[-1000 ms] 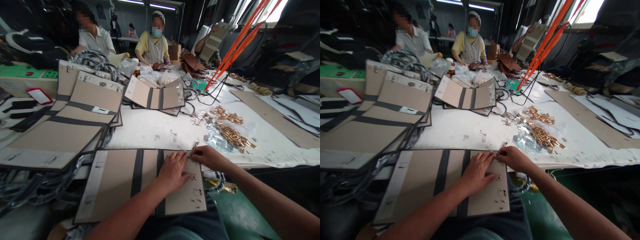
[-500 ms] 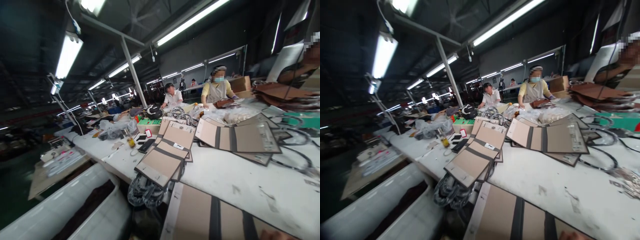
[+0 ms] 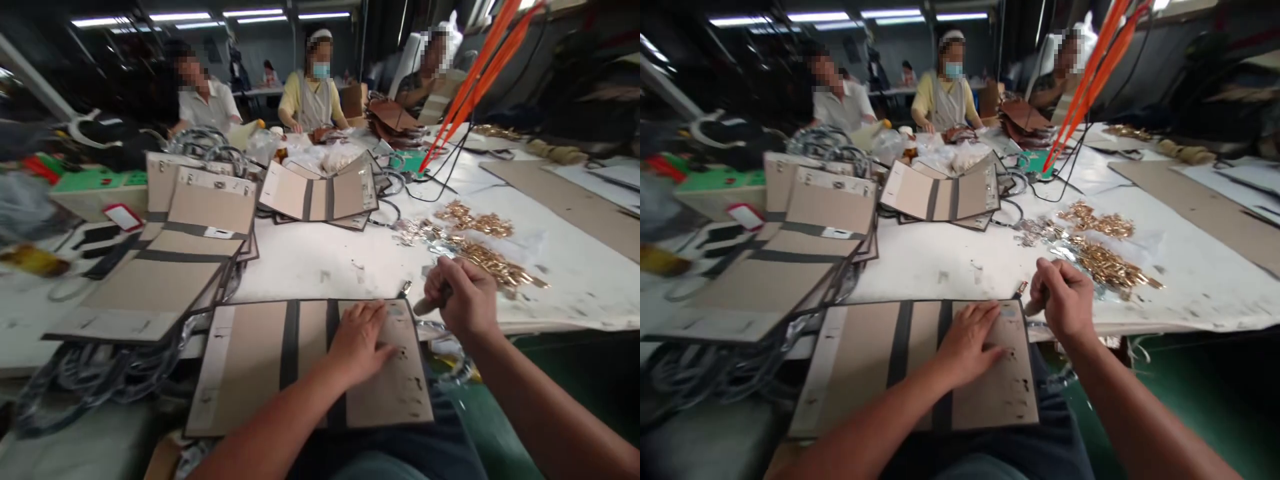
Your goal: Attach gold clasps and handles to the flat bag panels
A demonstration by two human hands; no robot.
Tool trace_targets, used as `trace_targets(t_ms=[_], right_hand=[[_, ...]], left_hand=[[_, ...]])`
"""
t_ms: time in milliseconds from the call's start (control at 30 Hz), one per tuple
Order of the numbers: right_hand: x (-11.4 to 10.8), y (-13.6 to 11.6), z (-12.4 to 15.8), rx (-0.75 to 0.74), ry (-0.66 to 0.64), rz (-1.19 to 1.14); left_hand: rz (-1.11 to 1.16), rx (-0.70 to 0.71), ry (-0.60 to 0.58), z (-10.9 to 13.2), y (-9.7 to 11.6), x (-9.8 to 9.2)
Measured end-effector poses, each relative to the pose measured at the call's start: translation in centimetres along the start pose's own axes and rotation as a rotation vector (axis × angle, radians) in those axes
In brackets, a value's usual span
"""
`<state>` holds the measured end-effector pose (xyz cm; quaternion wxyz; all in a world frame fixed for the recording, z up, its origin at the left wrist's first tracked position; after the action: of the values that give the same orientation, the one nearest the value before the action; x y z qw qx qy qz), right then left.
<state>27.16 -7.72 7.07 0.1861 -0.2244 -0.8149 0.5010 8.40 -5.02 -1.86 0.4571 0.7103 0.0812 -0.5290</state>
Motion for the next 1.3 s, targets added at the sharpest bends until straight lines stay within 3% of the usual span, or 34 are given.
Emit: trace_targets(t_ms=[167, 467, 567, 667, 767, 933, 1100, 1300], right_hand=[[1.5, 1.8, -0.6, 0.031, 0.163, -0.285], [1.2, 3.0, 0.3, 0.051, 0.224, -0.34], [2.3, 2.7, 1.0, -0.015, 0.14, -0.286], [4.6, 2.0, 1.5, -0.083, -0.063, -0.102], [6.4, 1.5, 1.1, -0.024, -0.235, 0.051], [5.9, 0.0, 0.0, -0.09, -0.21, 0.036], [5.5, 1.3, 0.6, -0.052, -0.262, 0.044], [7.5, -0.2, 0.5, -0.091, -0.307, -0.055]], left_hand=[[-0.031, 0.007, 0.014, -0.4, -0.2, -0.3], [-0.033, -0.005, -0.019, -0.7, -0.1, 0.3], [-0.025, 0.002, -0.023, -0.7, 0.0, 0.1], [-0.017, 0.011, -0.015, -0.7, 0.1, -0.2], [-0.011, 0.008, -0.022, -0.6, 0.0, -0.2], [-0.033, 0.024, -0.027, -0.5, -0.1, 0.2], [-0.039, 0.019, -0.006, -0.5, -0.2, 0.2], [-0.014, 0.033, 0.022, -0.5, -0.1, -0.1]])
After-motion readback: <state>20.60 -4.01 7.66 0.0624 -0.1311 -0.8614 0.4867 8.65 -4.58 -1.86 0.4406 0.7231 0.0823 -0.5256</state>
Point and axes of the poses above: each hand's wrist, its own z-axis away from the middle knuckle, its own x-axis out of the palm, y = z × x, the point moved 7 cm from there along -z, towards the middle knuckle, and after that the axes turned 12 degrees about -x, right-handed, at the moved point
